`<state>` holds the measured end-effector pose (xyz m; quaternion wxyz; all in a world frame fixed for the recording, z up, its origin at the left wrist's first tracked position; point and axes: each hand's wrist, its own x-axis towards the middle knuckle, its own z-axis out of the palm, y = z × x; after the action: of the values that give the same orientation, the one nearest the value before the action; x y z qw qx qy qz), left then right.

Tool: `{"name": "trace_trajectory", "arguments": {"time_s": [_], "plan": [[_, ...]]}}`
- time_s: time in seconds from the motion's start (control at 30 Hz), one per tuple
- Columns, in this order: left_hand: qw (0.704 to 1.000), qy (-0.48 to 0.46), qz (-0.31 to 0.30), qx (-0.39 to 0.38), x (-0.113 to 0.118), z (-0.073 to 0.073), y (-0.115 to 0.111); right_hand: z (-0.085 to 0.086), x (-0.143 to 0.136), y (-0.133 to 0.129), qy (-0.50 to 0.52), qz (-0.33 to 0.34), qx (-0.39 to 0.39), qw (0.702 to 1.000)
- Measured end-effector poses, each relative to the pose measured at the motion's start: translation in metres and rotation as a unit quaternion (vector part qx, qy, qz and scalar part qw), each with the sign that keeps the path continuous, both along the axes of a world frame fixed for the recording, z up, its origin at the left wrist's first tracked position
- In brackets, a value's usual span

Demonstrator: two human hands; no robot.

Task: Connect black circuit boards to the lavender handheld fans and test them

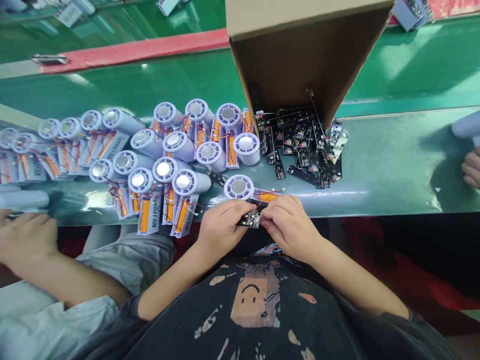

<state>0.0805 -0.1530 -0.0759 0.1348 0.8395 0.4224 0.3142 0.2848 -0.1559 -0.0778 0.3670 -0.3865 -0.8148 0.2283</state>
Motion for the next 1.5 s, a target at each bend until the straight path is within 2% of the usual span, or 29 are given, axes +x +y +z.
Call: {"name": "trace_trajectory", "arguments": {"time_s": [0.07, 0.13, 0.23, 0.3, 0.33, 0.4, 0.47, 0.53, 0.6, 0.77, 0.97, 1.03, 1.07, 1.13, 1.2, 1.27, 1.33, 1.4, 1.47, 1.5], "plan": [[0.998, -0.04, 0.018, -0.04, -0.004, -0.001, 0.0, -0.001, -0.001, -0.003, -0.022, -0.037, -0.007, 0.999], [0.989, -0.075, 0.057, -0.116, -0.008, 0.0, -0.003, 0.0, -0.004, -0.004, -0.059, -0.087, 0.002, 0.994], [0.948, -0.149, 0.107, -0.259, -0.01, 0.002, -0.01, 0.004, -0.012, -0.004, -0.101, -0.107, 0.079, 0.986], [0.897, -0.236, 0.125, -0.352, -0.01, -0.002, -0.016, 0.006, -0.02, -0.004, -0.122, -0.074, 0.139, 0.98], [0.862, -0.29, 0.132, -0.394, -0.009, -0.005, -0.019, 0.007, -0.023, -0.004, -0.134, -0.054, 0.154, 0.977], [0.782, -0.39, 0.143, -0.464, -0.008, -0.013, -0.024, 0.008, -0.03, -0.005, -0.144, -0.022, 0.146, 0.979], [0.723, -0.45, 0.147, -0.502, -0.006, -0.019, -0.026, 0.008, -0.033, -0.006, -0.113, 0.009, 0.112, 0.987], [0.704, -0.473, 0.154, -0.507, -0.005, -0.021, -0.026, 0.009, -0.035, -0.006, -0.08, 0.041, 0.101, 0.991], [0.703, -0.486, 0.16, -0.495, -0.004, -0.021, -0.026, 0.008, -0.036, -0.005, -0.097, 0.049, 0.12, 0.987], [0.669, -0.504, 0.134, -0.53, -0.007, -0.021, -0.023, 0.003, -0.036, 0.001, -0.163, -0.02, 0.177, 0.97], [0.662, -0.507, 0.089, -0.545, -0.013, -0.023, -0.021, -0.002, -0.035, 0.003, -0.163, -0.017, 0.151, 0.975], [0.672, -0.499, 0.062, -0.544, -0.018, -0.024, -0.024, -0.005, -0.034, 0.004, -0.16, -0.036, 0.135, 0.977], [0.686, -0.486, 0.046, -0.54, -0.021, -0.024, -0.026, -0.007, -0.034, 0.004, -0.154, -0.048, 0.129, 0.978], [0.738, -0.436, 0.034, -0.514, -0.031, -0.022, -0.033, -0.01, -0.034, 0.005, -0.127, -0.067, 0.119, 0.982], [0.796, -0.38, 0.061, -0.467, -0.043, -0.017, -0.041, -0.012, -0.034, 0.005, -0.094, -0.074, 0.097, 0.988], [0.829, -0.331, 0.091, -0.442, -0.055, -0.007, -0.049, -0.013, -0.036, 0.005, -0.065, -0.07, 0.065, 0.993], [0.831, -0.294, 0.103, -0.461, -0.067, 0.004, -0.054, -0.013, -0.037, 0.005, -0.049, -0.066, 0.044, 0.996], [0.823, -0.294, 0.121, -0.471, -0.075, 0.013, -0.056, -0.014, -0.039, 0.005, -0.043, -0.064, 0.044, 0.996], [0.803, -0.352, 0.123, -0.466, -0.079, 0.016, -0.055, -0.015, -0.04, 0.004, -0.039, -0.064, 0.053, 0.996], [0.782, -0.395, 0.105, -0.47, -0.08, 0.015, -0.054, -0.015, -0.04, 0.004, -0.038, -0.065, 0.057, 0.996]]}}
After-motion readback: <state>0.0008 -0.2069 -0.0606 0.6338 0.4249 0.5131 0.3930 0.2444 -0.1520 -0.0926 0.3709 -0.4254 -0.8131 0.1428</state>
